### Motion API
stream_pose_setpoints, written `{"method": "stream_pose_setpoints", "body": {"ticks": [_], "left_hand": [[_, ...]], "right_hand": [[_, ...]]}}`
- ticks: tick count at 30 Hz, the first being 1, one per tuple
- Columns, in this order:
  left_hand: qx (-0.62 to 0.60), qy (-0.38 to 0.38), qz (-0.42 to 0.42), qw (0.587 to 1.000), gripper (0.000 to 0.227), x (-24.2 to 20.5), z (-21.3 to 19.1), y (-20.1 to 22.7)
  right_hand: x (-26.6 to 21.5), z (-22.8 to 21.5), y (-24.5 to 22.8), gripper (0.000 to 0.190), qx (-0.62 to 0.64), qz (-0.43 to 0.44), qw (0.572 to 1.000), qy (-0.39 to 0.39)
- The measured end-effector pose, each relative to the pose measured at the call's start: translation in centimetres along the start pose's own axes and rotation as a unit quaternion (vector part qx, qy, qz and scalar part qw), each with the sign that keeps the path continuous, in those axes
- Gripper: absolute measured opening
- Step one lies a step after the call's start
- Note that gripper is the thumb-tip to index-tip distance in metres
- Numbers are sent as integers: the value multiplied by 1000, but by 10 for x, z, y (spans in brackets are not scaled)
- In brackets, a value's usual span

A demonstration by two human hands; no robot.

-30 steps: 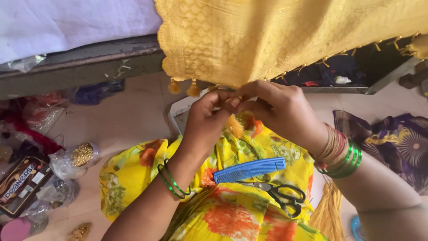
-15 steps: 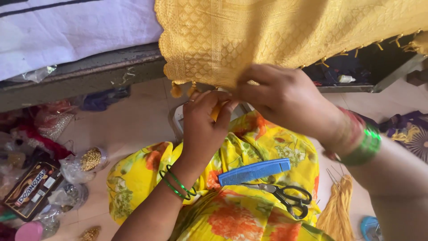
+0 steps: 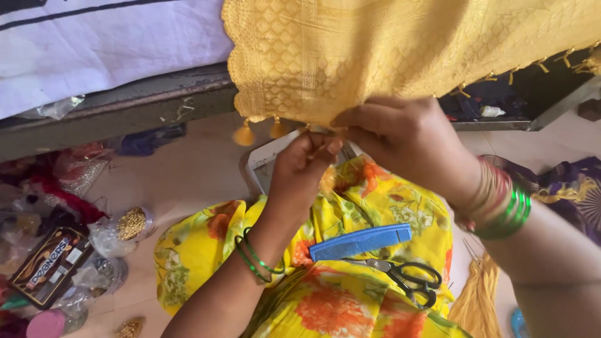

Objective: The person sits on the floor and attaches tassels to the scalloped edge of a yellow fabric, tying each tassel's cord around the edge and pulling it tight. They occasionally use a blue comb to smooth the tassel fringe and use scissors to trim ends.

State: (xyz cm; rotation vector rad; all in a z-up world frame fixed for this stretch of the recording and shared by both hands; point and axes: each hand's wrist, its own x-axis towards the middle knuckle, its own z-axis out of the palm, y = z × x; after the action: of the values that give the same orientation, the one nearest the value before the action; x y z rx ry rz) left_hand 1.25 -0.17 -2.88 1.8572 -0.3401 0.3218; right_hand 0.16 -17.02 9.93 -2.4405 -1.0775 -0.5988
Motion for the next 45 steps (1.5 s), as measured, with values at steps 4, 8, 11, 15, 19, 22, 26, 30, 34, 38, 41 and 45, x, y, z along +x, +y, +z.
{"method": "stream_pose_setpoints", "body": {"ticks": [4,8,11,15,19,22,26,30,34,38,41,45], "left_hand": [[-492,-96,-164,850,13,-8,8,-13],[-475,-51,-156,865,18,-12,9,-20],[-318,-35,-132,938,14,-3,-11,7],[-121,-3,-15,993,13,-2,-18,22],[-50,36,70,996,8,2,-24,33],[158,87,208,961,12,1,-39,51],[276,80,302,909,19,2,-26,48],[-90,-1,-37,995,8,-2,11,-10],[-419,-64,-134,896,12,-5,20,-20],[-245,-4,-96,965,15,-10,16,-14],[6,53,46,998,16,-9,6,7],[-86,57,41,994,20,-4,-2,19]], "right_hand": [[-24,9,0,20,86,78,993,-7],[-43,3,20,20,30,34,999,-25],[-34,-4,8,33,-31,-32,996,-83],[5,-15,-3,36,-82,-96,989,-82],[36,-1,-1,20,-163,-101,975,-109],[41,6,-1,14,-184,-75,974,-111],[21,-3,0,19,-107,-49,993,-23],[-10,5,-3,21,-11,144,990,2],[-34,32,15,12,273,353,895,13],[-45,48,33,11,456,378,804,46],[-43,48,31,13,437,378,815,35],[-38,42,26,14,403,373,835,26]]}}
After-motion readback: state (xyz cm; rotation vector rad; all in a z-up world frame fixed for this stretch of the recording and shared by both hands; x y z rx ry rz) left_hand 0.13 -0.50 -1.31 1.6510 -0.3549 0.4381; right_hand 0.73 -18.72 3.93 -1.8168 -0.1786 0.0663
